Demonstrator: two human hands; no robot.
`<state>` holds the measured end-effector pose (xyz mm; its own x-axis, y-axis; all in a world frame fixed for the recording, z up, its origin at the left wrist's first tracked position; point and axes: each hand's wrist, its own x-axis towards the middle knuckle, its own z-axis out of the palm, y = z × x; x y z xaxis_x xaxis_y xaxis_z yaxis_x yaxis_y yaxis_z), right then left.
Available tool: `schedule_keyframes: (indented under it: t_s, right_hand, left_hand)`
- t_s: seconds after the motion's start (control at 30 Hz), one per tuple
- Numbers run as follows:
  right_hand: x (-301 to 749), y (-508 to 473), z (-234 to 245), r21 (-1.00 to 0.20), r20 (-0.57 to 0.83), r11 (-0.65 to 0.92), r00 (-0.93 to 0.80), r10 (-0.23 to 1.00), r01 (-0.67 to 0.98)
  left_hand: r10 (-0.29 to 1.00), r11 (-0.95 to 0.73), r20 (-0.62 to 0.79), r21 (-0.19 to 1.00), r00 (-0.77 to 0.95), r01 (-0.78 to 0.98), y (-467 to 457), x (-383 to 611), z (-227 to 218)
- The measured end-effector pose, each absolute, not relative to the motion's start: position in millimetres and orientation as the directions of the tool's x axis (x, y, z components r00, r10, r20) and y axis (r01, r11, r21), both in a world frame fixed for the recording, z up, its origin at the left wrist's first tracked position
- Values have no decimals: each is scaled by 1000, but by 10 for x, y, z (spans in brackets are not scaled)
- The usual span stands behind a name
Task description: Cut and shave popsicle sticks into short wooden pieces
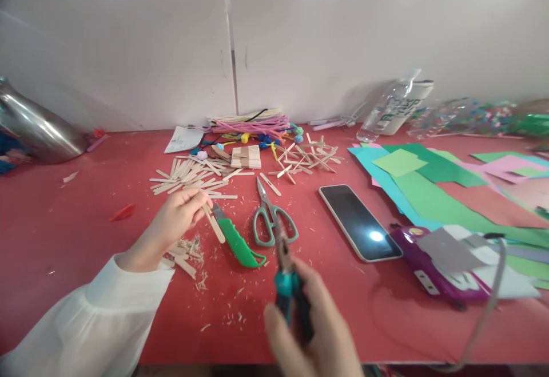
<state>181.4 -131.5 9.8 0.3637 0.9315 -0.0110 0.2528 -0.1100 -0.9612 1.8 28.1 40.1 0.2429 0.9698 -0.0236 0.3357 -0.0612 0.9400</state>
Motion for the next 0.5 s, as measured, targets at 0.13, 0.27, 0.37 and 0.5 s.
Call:
schedule_keyframes:
  t_s: [0.13, 0.27, 0.37, 0.5]
  right_hand:
    - [2329, -865, 89, -585, 117, -211, 339, 934, 783]
    - [2554, -524, -77, -285, 219, -72, 138, 966, 956]
    - [2556, -442, -114, -154, 290, 9, 36, 956, 988]
    - [2383, -390, 163, -170, 511, 187, -76, 856, 968]
  left_hand:
    - [964, -33, -51, 951, 261, 308, 265, 31, 393]
    - [960, 38, -112, 959, 255, 281, 262, 22, 373]
    - [953, 67, -137, 965, 272, 254, 258, 20, 357]
    - [941, 96, -153, 976, 303, 196, 251, 37, 337]
